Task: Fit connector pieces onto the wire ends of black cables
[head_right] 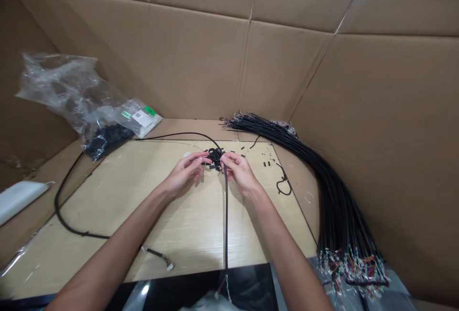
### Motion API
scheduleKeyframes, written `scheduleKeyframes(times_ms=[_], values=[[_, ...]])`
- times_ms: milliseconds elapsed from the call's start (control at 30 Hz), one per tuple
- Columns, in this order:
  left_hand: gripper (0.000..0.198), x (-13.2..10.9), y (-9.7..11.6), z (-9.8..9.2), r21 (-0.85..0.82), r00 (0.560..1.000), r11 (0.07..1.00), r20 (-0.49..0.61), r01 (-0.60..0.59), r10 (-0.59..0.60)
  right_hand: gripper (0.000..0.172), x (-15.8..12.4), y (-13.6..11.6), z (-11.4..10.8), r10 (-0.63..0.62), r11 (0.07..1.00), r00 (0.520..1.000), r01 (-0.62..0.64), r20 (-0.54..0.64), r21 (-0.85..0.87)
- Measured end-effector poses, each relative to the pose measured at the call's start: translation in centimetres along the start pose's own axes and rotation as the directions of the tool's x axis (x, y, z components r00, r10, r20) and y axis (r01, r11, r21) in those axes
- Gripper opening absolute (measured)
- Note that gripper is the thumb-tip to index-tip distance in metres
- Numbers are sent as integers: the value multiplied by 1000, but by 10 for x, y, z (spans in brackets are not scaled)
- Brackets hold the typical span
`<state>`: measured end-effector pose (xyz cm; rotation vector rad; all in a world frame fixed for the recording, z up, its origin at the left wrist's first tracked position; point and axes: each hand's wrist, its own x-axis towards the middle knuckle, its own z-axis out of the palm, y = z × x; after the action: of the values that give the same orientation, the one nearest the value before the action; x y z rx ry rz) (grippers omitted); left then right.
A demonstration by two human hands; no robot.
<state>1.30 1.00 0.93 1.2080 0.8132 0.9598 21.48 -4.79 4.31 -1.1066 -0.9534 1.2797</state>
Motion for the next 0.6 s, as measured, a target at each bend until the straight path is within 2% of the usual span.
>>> scheduleKeyframes(times_ms=[133,233,400,600], values=[[52,-4,3,5,-86,1000,996,24,3,-1,57,-10,15,4,31,998,999,-31,8,55],[52,-5,7,6,-224,999,974,24,47,-43,56,-22,25,5,56,995,998,-57,21,81],[51,-4,10,9,-363,993,927,-21,99,-114,57,-37,34,6,121,987,991,-127,63,97],[54,2,1,6,-430,984,900,-121,64,-128,57,-40,42,4,185,972,980,-193,73,133]])
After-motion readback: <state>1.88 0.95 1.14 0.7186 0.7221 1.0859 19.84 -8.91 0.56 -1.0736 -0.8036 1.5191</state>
